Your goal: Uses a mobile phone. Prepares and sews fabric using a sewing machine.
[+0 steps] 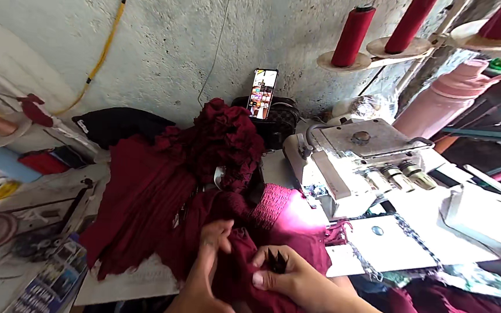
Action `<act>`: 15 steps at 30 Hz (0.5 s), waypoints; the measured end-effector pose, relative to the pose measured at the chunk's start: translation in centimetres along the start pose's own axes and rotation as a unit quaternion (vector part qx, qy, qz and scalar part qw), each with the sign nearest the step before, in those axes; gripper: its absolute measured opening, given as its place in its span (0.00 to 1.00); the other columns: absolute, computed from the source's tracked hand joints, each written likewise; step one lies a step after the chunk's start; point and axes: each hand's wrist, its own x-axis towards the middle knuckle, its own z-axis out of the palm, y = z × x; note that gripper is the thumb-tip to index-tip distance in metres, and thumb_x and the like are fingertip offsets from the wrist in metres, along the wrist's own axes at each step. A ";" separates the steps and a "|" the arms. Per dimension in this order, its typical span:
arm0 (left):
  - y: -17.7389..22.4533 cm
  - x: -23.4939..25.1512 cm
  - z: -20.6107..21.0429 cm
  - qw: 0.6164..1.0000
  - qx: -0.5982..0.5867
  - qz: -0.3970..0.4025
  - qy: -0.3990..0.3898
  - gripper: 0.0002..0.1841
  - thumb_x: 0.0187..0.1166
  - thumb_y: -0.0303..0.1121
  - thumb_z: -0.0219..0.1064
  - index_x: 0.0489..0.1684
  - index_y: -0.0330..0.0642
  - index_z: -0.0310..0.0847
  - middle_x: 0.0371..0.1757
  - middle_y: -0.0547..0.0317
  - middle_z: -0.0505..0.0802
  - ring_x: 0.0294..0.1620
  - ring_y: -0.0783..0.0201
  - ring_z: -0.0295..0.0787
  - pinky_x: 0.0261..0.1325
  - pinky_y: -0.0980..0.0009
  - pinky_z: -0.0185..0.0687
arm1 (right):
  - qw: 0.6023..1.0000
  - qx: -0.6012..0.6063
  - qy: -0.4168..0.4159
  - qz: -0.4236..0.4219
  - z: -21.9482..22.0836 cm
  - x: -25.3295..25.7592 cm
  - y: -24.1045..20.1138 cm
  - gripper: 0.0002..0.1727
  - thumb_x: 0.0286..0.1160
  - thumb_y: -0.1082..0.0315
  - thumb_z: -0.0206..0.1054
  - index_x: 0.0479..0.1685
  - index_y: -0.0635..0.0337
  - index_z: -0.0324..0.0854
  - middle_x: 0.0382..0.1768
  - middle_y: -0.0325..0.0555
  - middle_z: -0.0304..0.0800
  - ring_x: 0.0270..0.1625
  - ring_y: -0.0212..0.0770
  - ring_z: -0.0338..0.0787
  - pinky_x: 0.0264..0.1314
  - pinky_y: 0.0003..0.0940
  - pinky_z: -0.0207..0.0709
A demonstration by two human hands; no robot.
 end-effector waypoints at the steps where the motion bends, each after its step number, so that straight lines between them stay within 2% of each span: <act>1: -1.0 0.3 0.4 0.997 -0.065 -0.020 -0.041 0.42 0.65 0.78 0.62 0.73 0.58 0.76 0.73 0.75 0.84 0.78 0.73 0.74 0.79 0.66 0.72 | 0.997 -0.055 -0.019 -0.046 0.1 -0.6 0.0 0.04 0.77 0.69 0.72 0.43 0.59 0.87 0.35 0.28 0.89 0.39 0.15 0.84 0.43 0.13 0.77; 2: -1.8 0.6 1.0 0.985 -0.126 -0.051 -0.104 0.42 0.69 0.76 0.59 0.69 0.50 0.78 0.62 0.73 0.88 0.67 0.78 0.80 0.71 0.73 0.76 | 0.985 -0.133 -0.028 -0.106 0.0 -1.0 -0.2 0.07 0.78 0.67 0.72 0.42 0.64 0.87 0.39 0.36 0.90 0.44 0.19 0.86 0.49 0.13 0.78; 3: -2.2 0.7 1.4 0.970 -0.152 -0.082 -0.169 0.39 0.72 0.73 0.59 0.57 0.43 0.83 0.46 0.72 0.90 0.51 0.85 0.83 0.57 0.81 0.78 | 0.959 -0.230 -0.018 -0.161 -0.4 -1.5 -0.8 0.09 0.79 0.65 0.72 0.40 0.64 0.87 0.40 0.42 0.91 0.47 0.24 0.87 0.52 0.15 0.80; 4: -2.1 0.8 1.3 0.963 -0.126 -0.096 -0.218 0.34 0.77 0.67 0.60 0.41 0.37 0.86 0.34 0.69 0.89 0.39 0.85 0.83 0.44 0.84 0.78 | 0.923 -0.330 0.006 -0.198 -1.1 -2.1 -1.7 0.09 0.80 0.62 0.71 0.39 0.60 0.88 0.40 0.43 0.89 0.45 0.26 0.87 0.48 0.16 0.80; 5: -1.4 0.9 0.6 0.962 -0.050 -0.097 -0.251 0.28 0.79 0.57 0.65 0.36 0.34 0.88 0.31 0.62 0.91 0.35 0.80 0.86 0.42 0.79 0.81 | 0.890 -0.404 0.031 -0.209 -1.9 -2.8 -2.6 0.08 0.80 0.61 0.71 0.40 0.55 0.89 0.40 0.43 0.87 0.43 0.27 0.86 0.44 0.16 0.79; 6: -0.4 0.8 -0.3 0.961 0.058 -0.099 -0.253 0.23 0.75 0.52 0.71 0.33 0.36 0.91 0.31 0.58 0.94 0.36 0.72 0.90 0.43 0.70 0.85 | 0.867 -0.454 0.051 -0.198 -2.6 -3.7 -3.4 0.07 0.80 0.59 0.70 0.42 0.51 0.89 0.39 0.41 0.86 0.39 0.26 0.85 0.39 0.16 0.77; 7: 0.5 0.7 -1.2 0.952 0.167 -0.099 -0.235 0.20 0.71 0.50 0.75 0.30 0.39 0.91 0.32 0.58 0.95 0.36 0.66 0.93 0.43 0.61 0.88 | 0.850 -0.494 0.060 -0.172 -3.5 -4.6 -3.7 0.07 0.79 0.57 0.70 0.43 0.46 0.89 0.39 0.38 0.86 0.37 0.25 0.84 0.34 0.16 0.77; 8: 1.0 0.7 -2.0 0.937 0.258 -0.103 -0.210 0.18 0.67 0.49 0.78 0.30 0.40 0.92 0.32 0.57 0.96 0.36 0.60 0.94 0.43 0.54 0.88 | 0.837 -0.526 0.057 -0.138 -4.2 -5.3 -3.6 0.08 0.76 0.56 0.71 0.46 0.45 0.88 0.39 0.38 0.87 0.34 0.28 0.86 0.30 0.22 0.78; 10: 1.1 1.0 -2.9 0.909 0.378 -0.113 -0.136 0.14 0.54 0.34 0.84 0.38 0.40 0.93 0.36 0.51 0.96 0.41 0.47 0.95 0.52 0.37 0.83 | 0.840 -0.537 0.038 -0.066 -5.6 -6.5 -2.8 0.11 0.67 0.65 0.72 0.47 0.51 0.90 0.33 0.41 0.89 0.29 0.38 0.88 0.26 0.37 0.82; 11: 0.4 1.3 -3.3 0.899 0.418 -0.099 -0.090 0.16 0.51 0.28 0.81 0.40 0.40 0.93 0.36 0.51 0.96 0.42 0.45 0.95 0.55 0.37 0.82 | 0.844 -0.534 0.039 -0.044 -6.0 -6.9 -2.1 0.10 0.66 0.67 0.72 0.46 0.53 0.91 0.31 0.41 0.89 0.29 0.39 0.89 0.28 0.41 0.83; 12: -0.6 1.5 -3.6 0.891 0.445 -0.075 -0.047 0.16 0.50 0.28 0.77 0.40 0.41 0.91 0.33 0.54 0.95 0.40 0.48 0.94 0.54 0.40 0.82 | 0.845 -0.531 0.054 -0.042 -6.3 -7.2 -1.4 0.09 0.67 0.67 0.71 0.44 0.52 0.92 0.30 0.40 0.89 0.29 0.38 0.89 0.29 0.39 0.83; 15: -2.2 1.4 -3.2 0.901 0.428 -0.048 0.040 0.18 0.56 0.33 0.72 0.46 0.40 0.83 0.29 0.61 0.88 0.35 0.58 0.87 0.49 0.53 0.81 | 0.850 -0.497 0.145 -0.092 -6.2 -6.7 -0.1 0.08 0.75 0.62 0.68 0.45 0.48 0.92 0.34 0.34 0.89 0.31 0.25 0.83 0.31 0.20 0.78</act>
